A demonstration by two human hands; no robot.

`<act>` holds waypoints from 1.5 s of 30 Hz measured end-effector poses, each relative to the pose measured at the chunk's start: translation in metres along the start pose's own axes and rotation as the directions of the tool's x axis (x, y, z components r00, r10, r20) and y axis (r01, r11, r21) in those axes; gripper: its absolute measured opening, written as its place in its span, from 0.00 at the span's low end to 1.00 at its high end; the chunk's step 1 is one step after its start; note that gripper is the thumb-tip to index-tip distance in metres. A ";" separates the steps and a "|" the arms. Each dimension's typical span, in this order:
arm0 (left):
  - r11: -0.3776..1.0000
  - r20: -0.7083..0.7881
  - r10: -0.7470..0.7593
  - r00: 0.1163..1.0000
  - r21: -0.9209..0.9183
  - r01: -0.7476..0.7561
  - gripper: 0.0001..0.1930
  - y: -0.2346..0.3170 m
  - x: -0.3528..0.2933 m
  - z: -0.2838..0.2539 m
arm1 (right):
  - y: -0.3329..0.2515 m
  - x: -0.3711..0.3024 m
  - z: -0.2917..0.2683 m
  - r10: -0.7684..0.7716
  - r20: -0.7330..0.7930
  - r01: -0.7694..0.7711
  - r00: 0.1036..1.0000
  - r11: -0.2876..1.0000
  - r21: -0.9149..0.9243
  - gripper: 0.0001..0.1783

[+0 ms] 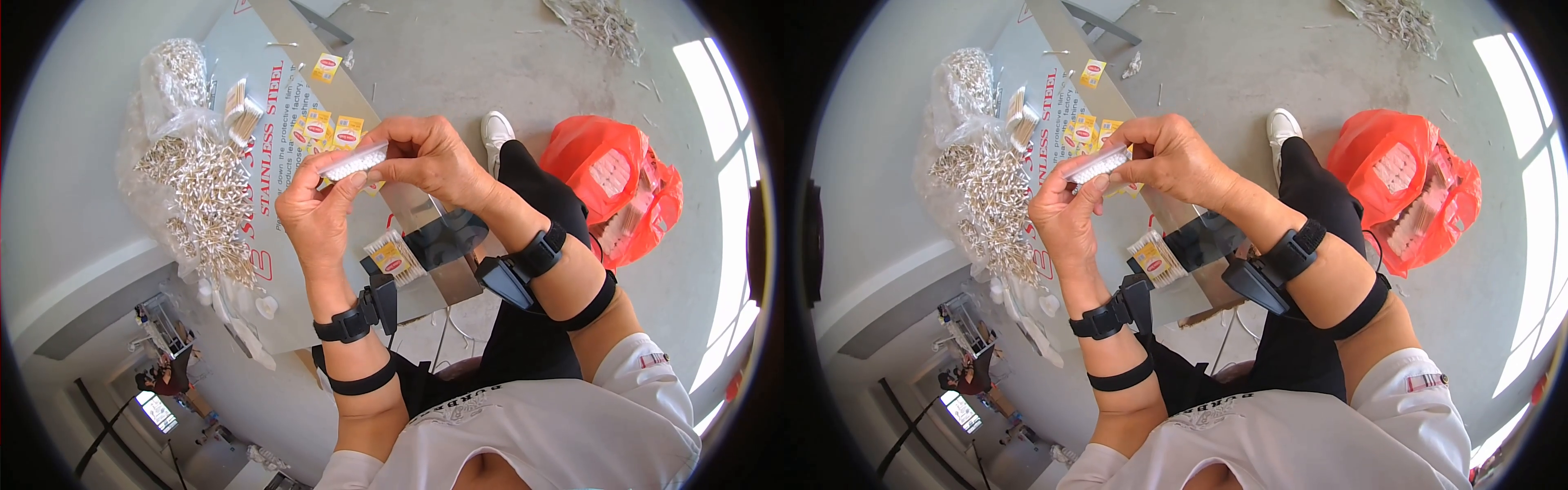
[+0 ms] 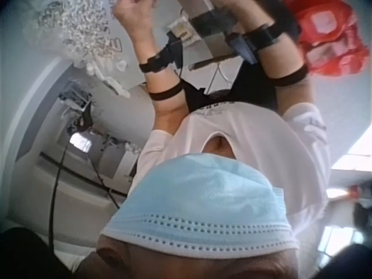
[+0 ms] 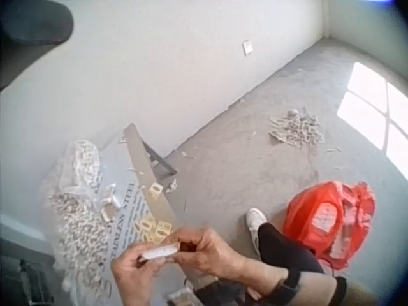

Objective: The person is packing groups of cotton swabs into small plastic bags and sealing them.

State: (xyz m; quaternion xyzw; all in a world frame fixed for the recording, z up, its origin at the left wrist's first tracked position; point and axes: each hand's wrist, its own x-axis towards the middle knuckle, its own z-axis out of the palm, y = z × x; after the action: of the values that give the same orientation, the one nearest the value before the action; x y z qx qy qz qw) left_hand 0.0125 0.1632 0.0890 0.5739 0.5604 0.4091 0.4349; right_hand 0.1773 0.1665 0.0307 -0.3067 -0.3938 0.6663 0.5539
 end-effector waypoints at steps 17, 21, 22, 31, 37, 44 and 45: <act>0.990 0.080 -0.137 0.987 -0.008 0.138 0.09 0.009 0.007 -0.006 | 0.000 0.006 -0.005 0.076 -0.181 -0.068 0.981 0.996 0.052 0.08; 0.980 0.121 -0.199 0.972 0.025 0.197 0.07 0.001 0.008 -0.010 | 0.001 0.008 -0.001 0.125 -0.202 -0.098 0.971 0.985 0.141 0.12; 0.980 0.120 -0.198 0.973 0.026 0.197 0.07 0.000 0.007 -0.009 | 0.003 0.009 0.001 0.143 -0.186 -0.108 0.972 0.976 0.187 0.13; 0.964 0.065 -0.172 0.983 -0.195 0.182 0.05 -0.011 0.009 0.002 | 0.012 0.008 0.003 0.211 -0.139 -0.194 0.968 0.973 0.126 0.12; 0.970 -0.060 -0.222 0.973 -0.112 0.214 0.06 -0.029 0.072 -0.032 | 0.008 0.011 0.002 0.304 -0.296 -0.262 0.906 0.949 0.174 0.11; 0.896 -0.271 -0.273 0.923 0.279 0.347 0.10 -0.045 0.163 -0.075 | 0.010 0.013 -0.002 0.359 -0.242 -0.347 0.901 0.933 0.090 0.09; 0.896 -0.271 -0.275 0.922 0.275 0.348 0.10 -0.046 0.159 -0.076 | 0.008 0.013 -0.002 0.352 -0.254 -0.341 0.901 0.936 0.087 0.09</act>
State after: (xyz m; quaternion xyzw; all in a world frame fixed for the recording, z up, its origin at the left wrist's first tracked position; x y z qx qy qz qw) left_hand -0.0677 0.3245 0.0642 0.4884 0.7495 0.3007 0.3306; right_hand 0.1722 0.1785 0.0229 -0.4470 -0.2418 0.7147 0.4806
